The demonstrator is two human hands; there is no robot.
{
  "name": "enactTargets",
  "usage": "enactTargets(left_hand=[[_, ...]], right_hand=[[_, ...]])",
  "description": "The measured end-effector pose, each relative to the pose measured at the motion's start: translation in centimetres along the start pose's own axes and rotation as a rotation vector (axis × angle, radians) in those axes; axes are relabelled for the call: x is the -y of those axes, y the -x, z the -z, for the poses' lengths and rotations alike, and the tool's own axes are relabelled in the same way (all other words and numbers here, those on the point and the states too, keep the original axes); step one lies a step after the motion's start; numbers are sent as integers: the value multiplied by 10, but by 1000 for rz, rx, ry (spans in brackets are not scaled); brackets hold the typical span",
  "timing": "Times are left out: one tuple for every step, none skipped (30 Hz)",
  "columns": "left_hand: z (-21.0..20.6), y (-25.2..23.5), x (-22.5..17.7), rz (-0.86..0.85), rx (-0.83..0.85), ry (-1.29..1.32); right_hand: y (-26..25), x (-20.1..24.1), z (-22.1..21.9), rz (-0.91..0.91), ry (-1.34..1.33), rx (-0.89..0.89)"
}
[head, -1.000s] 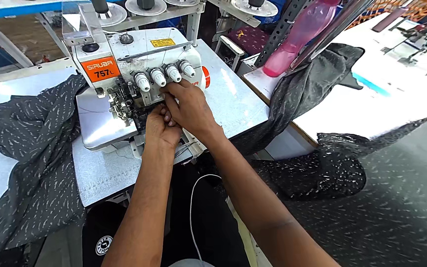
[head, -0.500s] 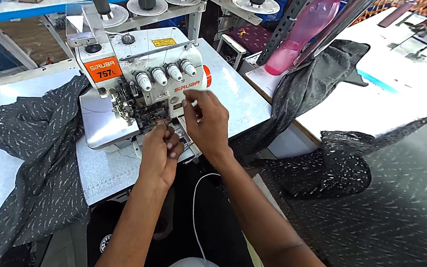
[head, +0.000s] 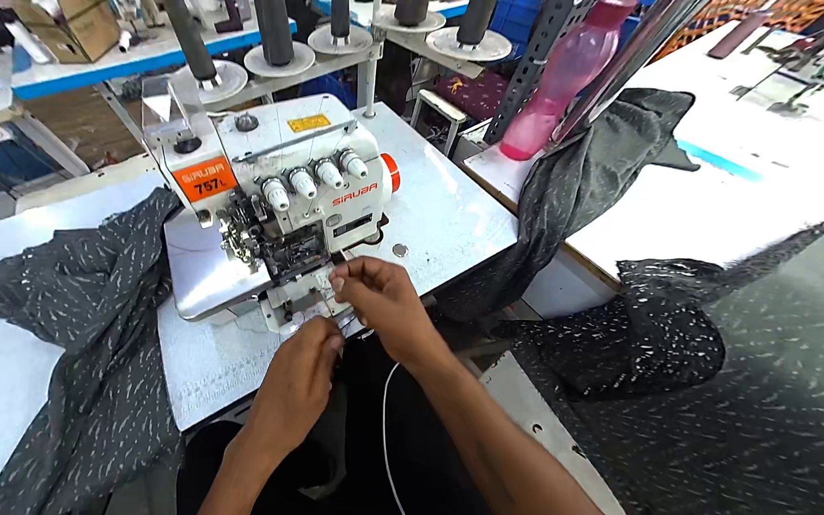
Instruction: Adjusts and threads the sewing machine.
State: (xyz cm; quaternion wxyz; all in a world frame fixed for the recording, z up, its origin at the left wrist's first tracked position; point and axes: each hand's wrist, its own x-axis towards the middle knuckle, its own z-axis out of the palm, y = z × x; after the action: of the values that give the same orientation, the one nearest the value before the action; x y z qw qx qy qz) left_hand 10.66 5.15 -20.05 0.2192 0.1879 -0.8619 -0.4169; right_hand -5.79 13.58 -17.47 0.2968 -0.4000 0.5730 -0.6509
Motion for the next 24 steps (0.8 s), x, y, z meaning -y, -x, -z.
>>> enactTargets(left_hand=[[4, -1, -1, 97, -46, 181], [10, -4, -6, 206, -75, 391], [18, -8, -10, 293, -74, 603], [24, -13, -13, 353, -63, 791], [28, -17, -16, 395, -67, 935], [29, -20, -20, 434, -115, 1022], [28, -23, -22, 464, -191, 1053], [26, -24, -22, 464, -261, 1037], [23, -23, -21, 444, -303, 969], [21, -20, -18, 413, -319, 856], [18, -16, -15, 376, -326, 722], [15, -12, -13, 336, -326, 592], [14, -8, -12, 292, -315, 483], [15, -5, -13, 238, -292, 390], [18, -2, -16, 173, -258, 302], [23, 2, -19, 105, -214, 210], [28, 6, -25, 48, -173, 118], [33, 10, -33, 10, -140, 43], [39, 14, -41, -18, -109, -8], [44, 20, -48, -36, -73, -32], [48, 25, -54, -47, -36, -37], [51, 29, -59, -52, -6, -33], [53, 31, -62, -55, 7, -30], [54, 31, -62, -59, -1, -28]], right_hand=[[8, -2, -3, 165, 125, -53], [18, -6, -7, 328, 263, -78], [28, -11, -11, 467, 396, -58], [37, -18, -14, 578, 509, -2], [44, -27, -16, 675, 614, 68], [48, -36, -16, 731, 702, 129], [50, -44, -13, 728, 756, 149], [49, -46, -8, 678, 757, 119], [45, -43, -2, 603, 715, 45], [38, -37, 4, 532, 658, -60], [27, -29, 10, 492, 611, -181], [15, -20, 15, 483, 581, -291], [4, -10, 19, 495, 570, -368], [-6, 1, 21, 522, 569, -412], [-11, 10, 20, 561, 572, -418], [-11, 19, 18, 603, 588, -382], [-9, 25, 14, 645, 608, -302], [-5, 28, 10, 685, 636, -201], [-2, 27, 5, 723, 670, -94], [1, 24, 0, 749, 708, 2], [3, 20, -4, 756, 748, 72], [5, 16, -7, 756, 776, 100], [6, 16, -7, 760, 778, 73], [4, 19, -5, 762, 756, 2]])
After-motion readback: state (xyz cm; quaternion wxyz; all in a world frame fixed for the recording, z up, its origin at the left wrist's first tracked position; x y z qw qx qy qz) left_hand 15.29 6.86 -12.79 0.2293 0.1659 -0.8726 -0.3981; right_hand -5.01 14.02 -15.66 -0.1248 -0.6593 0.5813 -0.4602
